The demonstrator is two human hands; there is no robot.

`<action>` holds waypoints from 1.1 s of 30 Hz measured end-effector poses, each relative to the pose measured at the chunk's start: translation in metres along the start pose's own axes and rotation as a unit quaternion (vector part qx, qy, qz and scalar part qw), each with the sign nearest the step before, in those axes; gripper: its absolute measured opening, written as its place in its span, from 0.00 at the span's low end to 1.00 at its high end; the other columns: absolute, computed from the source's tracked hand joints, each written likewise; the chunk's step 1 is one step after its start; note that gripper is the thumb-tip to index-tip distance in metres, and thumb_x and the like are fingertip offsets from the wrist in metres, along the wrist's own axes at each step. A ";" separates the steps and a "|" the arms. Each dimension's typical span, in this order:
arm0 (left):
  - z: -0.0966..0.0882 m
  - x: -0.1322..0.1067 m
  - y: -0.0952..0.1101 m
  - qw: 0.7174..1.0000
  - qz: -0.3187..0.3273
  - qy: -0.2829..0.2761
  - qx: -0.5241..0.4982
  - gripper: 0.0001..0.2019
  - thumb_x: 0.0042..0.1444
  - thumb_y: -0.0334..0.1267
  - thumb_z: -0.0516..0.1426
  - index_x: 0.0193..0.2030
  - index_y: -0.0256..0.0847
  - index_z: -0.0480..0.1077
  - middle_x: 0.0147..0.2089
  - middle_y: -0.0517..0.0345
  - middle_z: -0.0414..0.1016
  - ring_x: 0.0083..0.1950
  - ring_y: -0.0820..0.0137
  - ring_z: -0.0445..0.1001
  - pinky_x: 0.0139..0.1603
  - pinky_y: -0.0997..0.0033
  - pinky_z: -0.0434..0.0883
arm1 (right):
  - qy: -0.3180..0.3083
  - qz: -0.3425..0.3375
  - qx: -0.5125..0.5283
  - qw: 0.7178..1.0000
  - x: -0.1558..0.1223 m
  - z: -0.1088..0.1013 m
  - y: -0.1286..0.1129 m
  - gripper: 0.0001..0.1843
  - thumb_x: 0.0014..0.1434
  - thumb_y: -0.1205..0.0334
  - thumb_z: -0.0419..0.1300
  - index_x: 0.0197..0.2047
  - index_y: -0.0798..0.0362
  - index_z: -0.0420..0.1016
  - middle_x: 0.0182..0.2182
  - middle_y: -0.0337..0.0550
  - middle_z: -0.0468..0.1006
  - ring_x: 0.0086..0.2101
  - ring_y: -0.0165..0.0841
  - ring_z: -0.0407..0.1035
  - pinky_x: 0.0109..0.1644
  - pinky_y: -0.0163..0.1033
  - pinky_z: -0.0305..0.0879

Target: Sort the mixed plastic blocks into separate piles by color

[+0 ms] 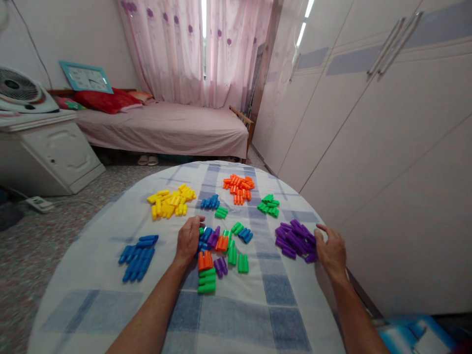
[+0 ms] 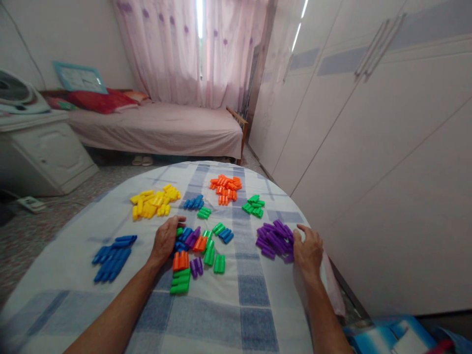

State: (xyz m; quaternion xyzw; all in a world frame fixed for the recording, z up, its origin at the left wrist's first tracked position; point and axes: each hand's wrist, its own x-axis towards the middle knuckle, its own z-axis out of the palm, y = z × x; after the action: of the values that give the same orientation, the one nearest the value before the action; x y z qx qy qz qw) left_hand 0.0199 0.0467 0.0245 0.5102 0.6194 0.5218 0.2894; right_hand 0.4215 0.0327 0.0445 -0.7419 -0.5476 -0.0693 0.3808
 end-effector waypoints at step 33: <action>0.001 0.000 0.001 1.000 0.007 -0.001 0.002 0.26 0.61 0.55 0.42 0.42 0.38 0.72 0.34 0.51 0.76 0.38 0.64 0.75 0.42 0.63 0.70 | -0.155 -0.064 -0.020 0.986 0.050 0.094 -0.149 0.23 0.55 0.53 0.57 0.52 0.55 0.66 0.46 0.51 0.74 0.45 0.38 0.69 0.45 0.40 0.63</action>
State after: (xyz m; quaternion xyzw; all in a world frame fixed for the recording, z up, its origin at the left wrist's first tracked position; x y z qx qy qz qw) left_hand 0.0207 0.0469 0.0250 0.5152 0.6167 0.5222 0.2855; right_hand 0.2823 0.1473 0.0774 -0.7146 -0.6446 0.0113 0.2713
